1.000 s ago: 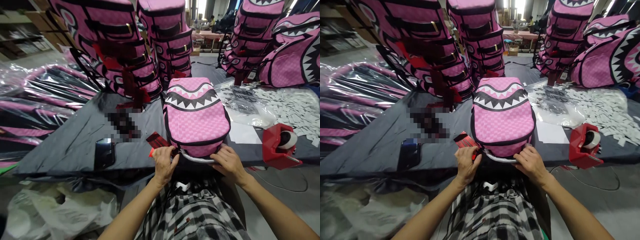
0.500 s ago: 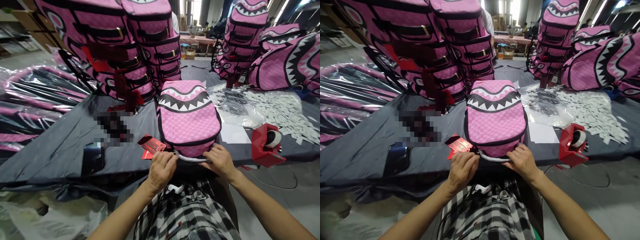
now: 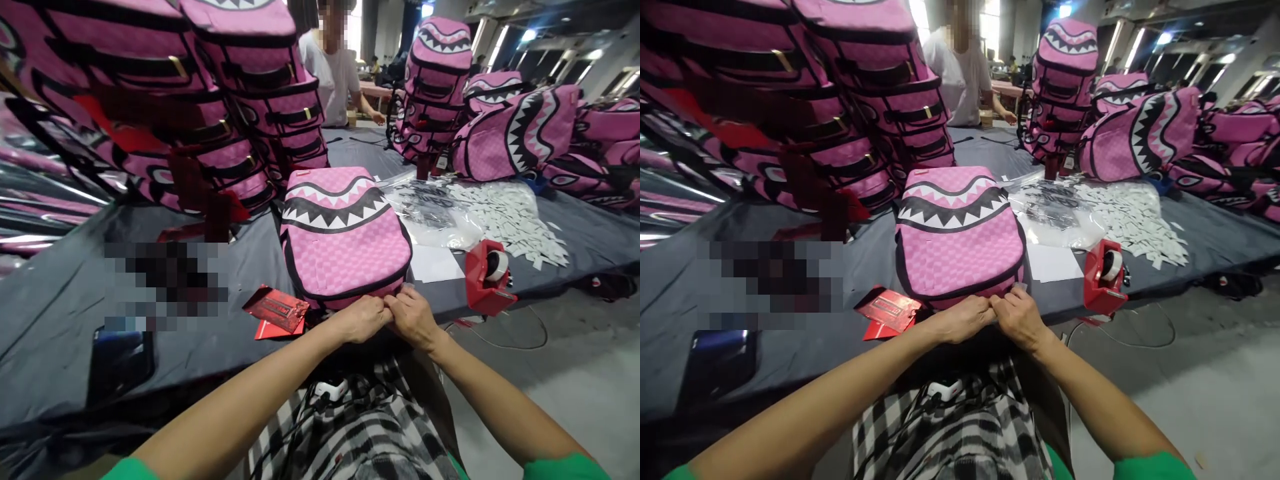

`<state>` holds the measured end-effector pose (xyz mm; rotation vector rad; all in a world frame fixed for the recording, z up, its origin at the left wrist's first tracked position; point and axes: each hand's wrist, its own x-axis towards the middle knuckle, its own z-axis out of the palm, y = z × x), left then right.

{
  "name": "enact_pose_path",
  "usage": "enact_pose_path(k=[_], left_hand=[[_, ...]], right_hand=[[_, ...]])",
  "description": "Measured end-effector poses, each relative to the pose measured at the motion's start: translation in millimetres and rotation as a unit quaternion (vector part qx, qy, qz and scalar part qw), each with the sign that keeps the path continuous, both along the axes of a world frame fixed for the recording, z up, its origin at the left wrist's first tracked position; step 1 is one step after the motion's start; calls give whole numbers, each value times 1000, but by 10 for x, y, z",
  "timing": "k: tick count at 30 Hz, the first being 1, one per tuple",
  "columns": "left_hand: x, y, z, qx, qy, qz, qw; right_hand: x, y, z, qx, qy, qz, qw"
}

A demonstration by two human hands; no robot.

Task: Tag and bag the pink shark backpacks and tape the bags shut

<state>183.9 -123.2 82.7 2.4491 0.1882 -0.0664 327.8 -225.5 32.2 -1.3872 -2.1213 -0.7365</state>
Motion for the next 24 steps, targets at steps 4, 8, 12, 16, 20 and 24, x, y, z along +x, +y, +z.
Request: enact_pose_path(k=[4,8,12,16,20,24], left_hand=[[-53,-53,-67,-133,61,6,989],[-231,-62,-82,-282,44,76,955],[-319,-46,-128,-291,-19,123,949],[-285,-70,-194,-273,-60,155,947],[-299,-104,-276,-200,-85,188,958],[-322,-94,-333,-195,-76,196,958]], right_hand=[[-41,-36,22,-33,50,-11,998],[51,-423,141,-77,120,-12,990],[545,-1044,293,12,251,-216,944],[1250,-1418,418,74,413,-435,797],[1620,-1411,389,-44,589,-458,664],[1656,-1270,271,-69,635,-445,628]])
